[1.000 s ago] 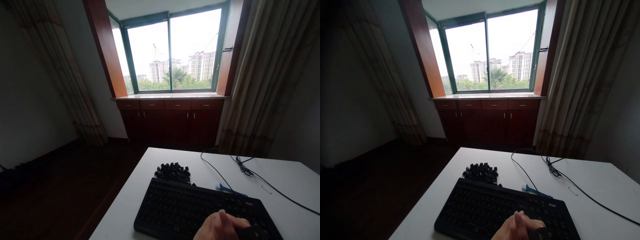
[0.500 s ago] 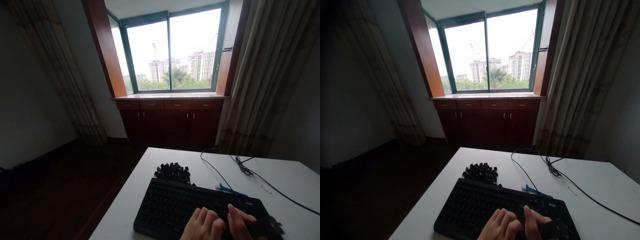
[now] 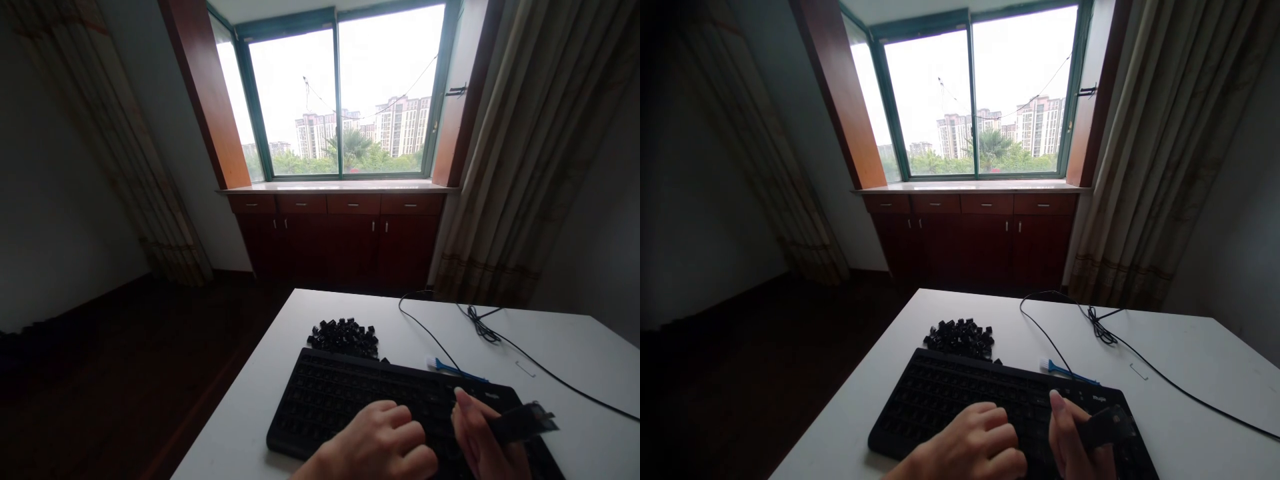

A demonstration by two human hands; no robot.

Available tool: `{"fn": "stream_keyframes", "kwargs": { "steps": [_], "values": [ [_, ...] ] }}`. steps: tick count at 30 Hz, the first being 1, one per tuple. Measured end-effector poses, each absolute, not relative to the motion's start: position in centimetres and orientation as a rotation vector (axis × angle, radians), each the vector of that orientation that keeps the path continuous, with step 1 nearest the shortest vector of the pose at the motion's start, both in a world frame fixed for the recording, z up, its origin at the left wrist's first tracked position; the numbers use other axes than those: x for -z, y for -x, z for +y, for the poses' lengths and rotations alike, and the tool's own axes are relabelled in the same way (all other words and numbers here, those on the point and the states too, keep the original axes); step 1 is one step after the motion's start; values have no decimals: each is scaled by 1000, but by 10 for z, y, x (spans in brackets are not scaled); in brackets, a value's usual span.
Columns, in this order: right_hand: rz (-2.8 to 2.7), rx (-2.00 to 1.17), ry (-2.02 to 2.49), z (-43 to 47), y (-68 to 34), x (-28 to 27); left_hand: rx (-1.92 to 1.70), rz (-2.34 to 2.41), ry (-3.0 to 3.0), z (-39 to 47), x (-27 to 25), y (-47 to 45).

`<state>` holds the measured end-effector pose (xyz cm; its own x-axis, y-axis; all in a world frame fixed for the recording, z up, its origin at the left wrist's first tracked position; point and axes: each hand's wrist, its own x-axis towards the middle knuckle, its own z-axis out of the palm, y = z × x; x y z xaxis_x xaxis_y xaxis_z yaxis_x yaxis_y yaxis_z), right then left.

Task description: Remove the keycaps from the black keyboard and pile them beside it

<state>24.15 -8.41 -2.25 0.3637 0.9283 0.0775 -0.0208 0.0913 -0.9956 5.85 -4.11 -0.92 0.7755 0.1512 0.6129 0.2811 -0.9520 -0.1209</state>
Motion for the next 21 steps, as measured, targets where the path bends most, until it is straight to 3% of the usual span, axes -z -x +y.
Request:
{"fn": "stream_keyframes", "kwargs": {
  "steps": [13,21],
  "values": [
    [-1149,-935,1196,-74,-247,18,1436,-971,2571,15,0,0],
    [-1158,-951,1161,-72,-246,20,1347,-1171,2561,31,11,14]
  ]
}}
